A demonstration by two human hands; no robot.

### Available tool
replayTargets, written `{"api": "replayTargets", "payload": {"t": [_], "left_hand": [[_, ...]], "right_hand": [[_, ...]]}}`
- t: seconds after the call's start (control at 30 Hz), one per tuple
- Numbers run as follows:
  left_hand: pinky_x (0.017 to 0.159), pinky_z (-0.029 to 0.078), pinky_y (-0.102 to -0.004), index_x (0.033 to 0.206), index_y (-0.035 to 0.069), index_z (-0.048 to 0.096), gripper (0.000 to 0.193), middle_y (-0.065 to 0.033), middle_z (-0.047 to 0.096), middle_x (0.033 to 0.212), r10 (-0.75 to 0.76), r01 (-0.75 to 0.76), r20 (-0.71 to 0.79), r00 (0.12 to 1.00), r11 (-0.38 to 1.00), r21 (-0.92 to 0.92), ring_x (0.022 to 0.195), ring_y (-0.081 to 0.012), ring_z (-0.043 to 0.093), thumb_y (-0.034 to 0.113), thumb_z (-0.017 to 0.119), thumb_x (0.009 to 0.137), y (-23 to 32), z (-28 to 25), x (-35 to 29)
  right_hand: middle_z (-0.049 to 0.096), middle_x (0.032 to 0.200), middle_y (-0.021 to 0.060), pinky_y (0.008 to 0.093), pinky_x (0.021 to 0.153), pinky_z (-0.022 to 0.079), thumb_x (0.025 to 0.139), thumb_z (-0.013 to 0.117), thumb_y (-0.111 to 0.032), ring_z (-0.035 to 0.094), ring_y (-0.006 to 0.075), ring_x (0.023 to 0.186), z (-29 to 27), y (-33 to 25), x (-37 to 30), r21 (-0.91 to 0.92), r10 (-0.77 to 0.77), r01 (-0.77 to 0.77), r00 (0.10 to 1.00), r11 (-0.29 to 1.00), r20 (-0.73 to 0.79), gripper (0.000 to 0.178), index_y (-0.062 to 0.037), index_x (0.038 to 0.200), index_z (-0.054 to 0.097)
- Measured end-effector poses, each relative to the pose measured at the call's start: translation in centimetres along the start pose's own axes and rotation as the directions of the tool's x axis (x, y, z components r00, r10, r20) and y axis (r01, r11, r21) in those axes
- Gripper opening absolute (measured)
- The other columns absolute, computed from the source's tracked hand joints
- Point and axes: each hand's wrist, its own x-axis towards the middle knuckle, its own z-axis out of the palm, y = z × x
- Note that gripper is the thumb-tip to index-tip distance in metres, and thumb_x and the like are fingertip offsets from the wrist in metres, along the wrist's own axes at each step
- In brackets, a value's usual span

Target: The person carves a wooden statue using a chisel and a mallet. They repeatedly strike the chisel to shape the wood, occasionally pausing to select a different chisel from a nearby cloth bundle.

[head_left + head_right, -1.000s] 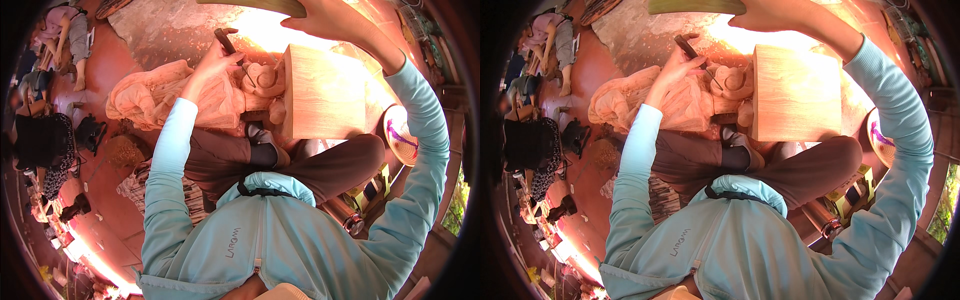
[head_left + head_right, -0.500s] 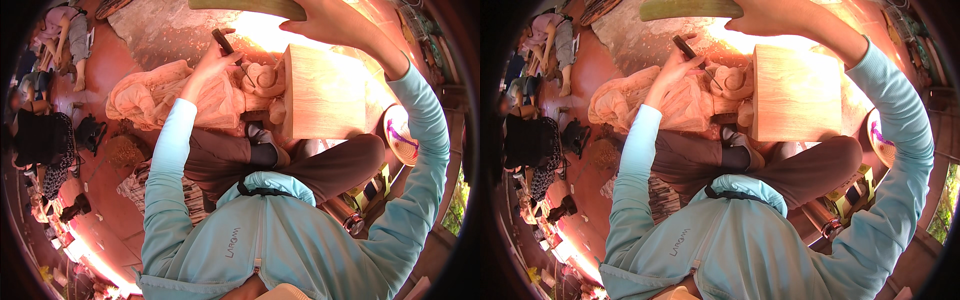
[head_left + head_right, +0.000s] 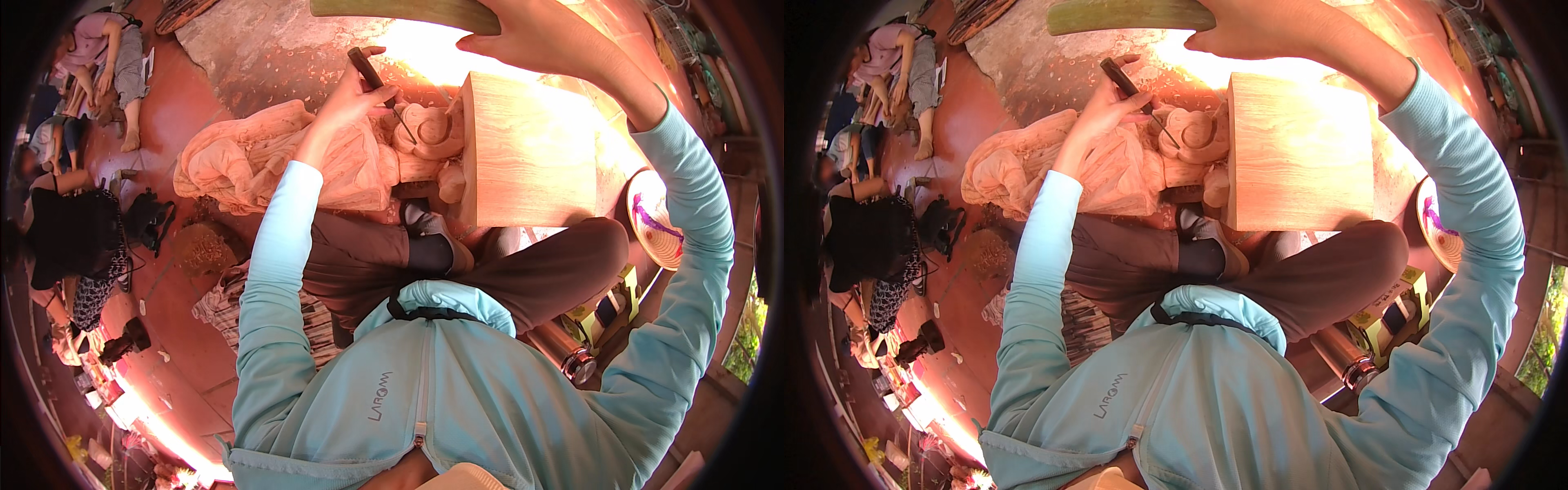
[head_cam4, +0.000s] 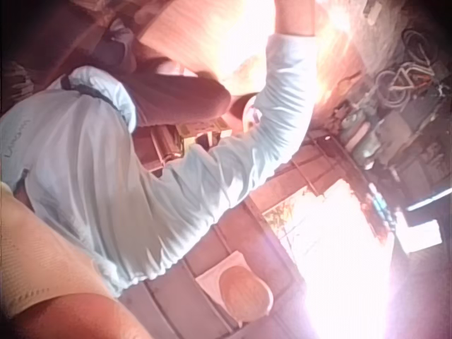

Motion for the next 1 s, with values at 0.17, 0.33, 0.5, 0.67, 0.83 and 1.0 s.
{"api": "replayTargets", "payload": {"t": [0.17,0.33,0.5,0.67,0.83,1.0], "left_hand": [[0.079,0.058,-0.036,0.144,0.013,0.024,0.069,-0.0115,0.067,0.095,0.006,-0.006,0.011,1.0,1.0,0.013,0.091,-0.0187,0.067,0.012,0.066,0.09,0.1,-0.1,0.0],[0.08,0.057,-0.0362,0.145,0.015,0.023,0.07,-0.01,0.068,0.095,0.005,-0.006,0.029,1.0,0.999,0.035,0.093,-0.0193,0.067,0.014,0.066,0.09,0.1,0.1,0.3],[0.079,0.059,-0.0371,0.144,0.023,0.025,0.068,-0.0075,0.064,0.095,-0.045,0.045,0.009,0.999,0.999,0.024,0.09,-0.0173,0.067,0.005,0.063,0.09,0.1,0.4,0.6],[0.078,0.06,-0.0387,0.143,0.024,0.025,0.071,-0.0073,0.062,0.098,-0.052,0.052,-0.035,0.998,0.999,-0.001,0.091,-0.0184,0.067,0.003,0.064,0.089,-1.1,-0.5,0.4],[0.078,0.059,-0.0397,0.141,0.022,0.025,0.068,-0.0083,0.063,0.099,-0.067,0.066,-0.027,0.997,0.997,-0.042,0.091,-0.0195,0.067,0.006,0.066,0.089,-1.4,0.1,0.9],[0.078,0.058,-0.041,0.141,0.02,0.023,0.069,-0.0087,0.065,0.097,-0.048,0.036,-0.077,0.996,0.988,-0.149,0.091,-0.0196,0.067,0.007,0.066,0.089,-2.0,0.2,0.0]], "right_hand": [[0.068,0.103,0.0208,0.0371,0.076,0.056,0.089,0.058,-0.027,0.069,0.0283,0.085,0.7,0.5,0.6,-0.041,-0.039,0.036,0.996,0.999,-0.074,0.064,-0.0085,0.146,0.035],[0.068,0.103,0.0218,0.0376,0.076,0.054,0.086,0.061,-0.023,0.068,0.0298,0.087,2.0,3.2,2.9,-0.077,-0.247,0.236,0.945,0.969,-0.214,0.062,-0.0075,0.143,0.04],[0.068,0.094,0.0214,0.0438,0.07,0.052,0.08,0.058,-0.011,0.067,0.0351,0.08,1.8,2.9,5.5,-0.511,-0.177,0.15,0.984,0.846,-0.004,0.063,-0.0095,0.141,0.043],[0.068,0.087,0.021,0.0479,0.069,0.05,0.075,0.058,-0.006,0.067,0.0362,0.08,4.5,4.4,8.7,-0.361,-0.313,0.231,0.931,0.904,-0.19,0.064,-0.0132,0.138,0.047],[0.068,0.093,0.0215,0.047,0.072,0.051,0.074,0.061,-0.007,0.066,0.0372,0.086,3.0,3.5,9.0,-0.512,-0.323,0.264,0.946,0.817,-0.029,0.062,-0.0126,0.135,0.049],[0.068,0.093,0.0205,0.0464,0.072,0.051,0.073,0.061,-0.006,0.065,0.038,0.086,3.2,4.5,10.8,-0.62,-0.456,0.393,0.888,0.679,0.065,0.063,-0.0131,0.135,0.049]]}}
